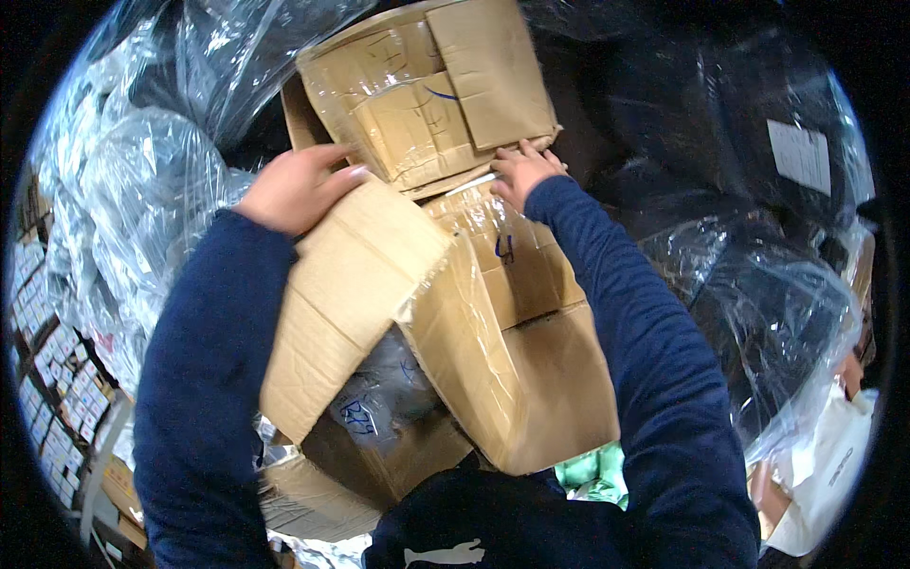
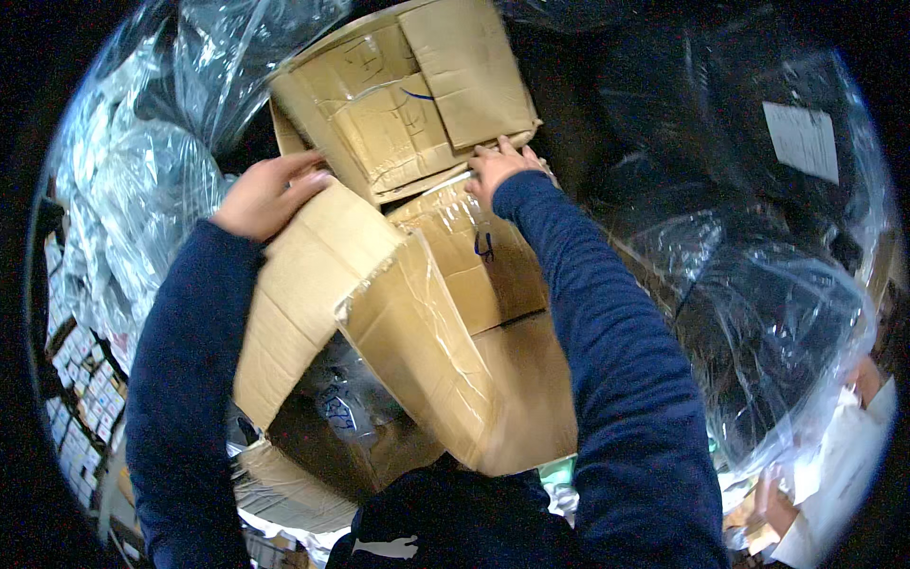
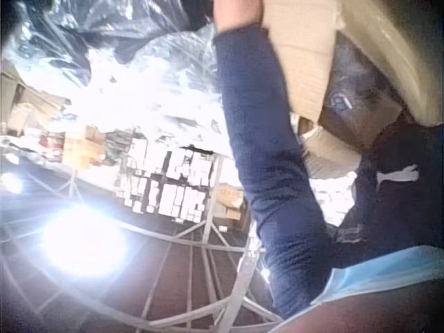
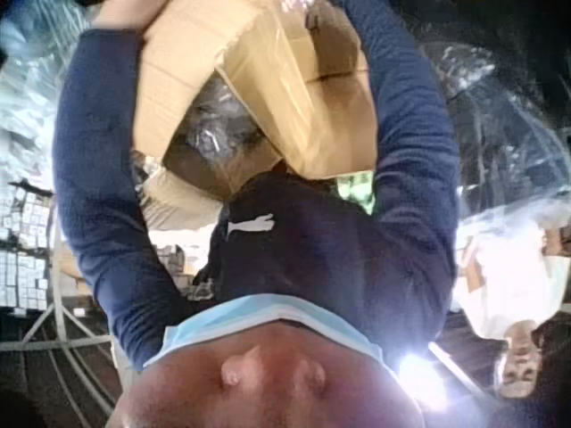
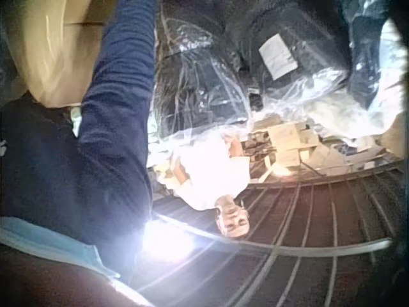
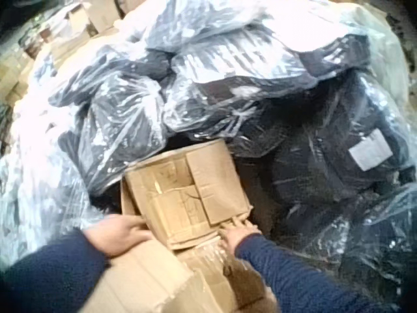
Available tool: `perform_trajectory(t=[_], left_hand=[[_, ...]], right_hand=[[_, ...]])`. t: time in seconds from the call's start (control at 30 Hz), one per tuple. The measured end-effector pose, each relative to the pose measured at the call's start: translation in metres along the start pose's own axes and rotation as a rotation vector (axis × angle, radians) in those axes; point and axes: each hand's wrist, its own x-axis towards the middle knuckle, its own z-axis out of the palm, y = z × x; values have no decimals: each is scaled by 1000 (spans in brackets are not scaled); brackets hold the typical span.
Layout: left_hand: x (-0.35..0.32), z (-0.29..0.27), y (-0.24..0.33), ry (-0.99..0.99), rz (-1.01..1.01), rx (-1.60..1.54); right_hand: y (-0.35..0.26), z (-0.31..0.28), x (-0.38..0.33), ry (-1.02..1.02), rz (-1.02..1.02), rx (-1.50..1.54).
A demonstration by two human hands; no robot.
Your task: The person walks through a warehouse aisle and opens a cardboard box. They remove several plastic-wrapped items from the box and place them back inside, handling the contents by hand.
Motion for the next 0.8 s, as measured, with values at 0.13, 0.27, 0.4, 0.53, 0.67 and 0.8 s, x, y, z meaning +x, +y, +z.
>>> perform_trajectory(t=[0.13,0.27,0.4,0.53,0.67,0.8], left_hand=[[-116,-65,-35,56,-83,42],[-259,-95,-74,213,-427,-224],[-377,-65,-74,431,-652,-532],[-429,35,-48,482,-644,-1040],[-443,106,-14,161,-372,-1456],[-438,110,35,47,-220,-1040]], right_hand=[[-4,32,-21,547,23,989],[-37,59,-104,369,4,1514],[-88,90,-193,299,-199,1512],[-125,84,-242,403,-200,922],[-143,57,-254,391,52,573],[-113,31,-249,548,453,527]])
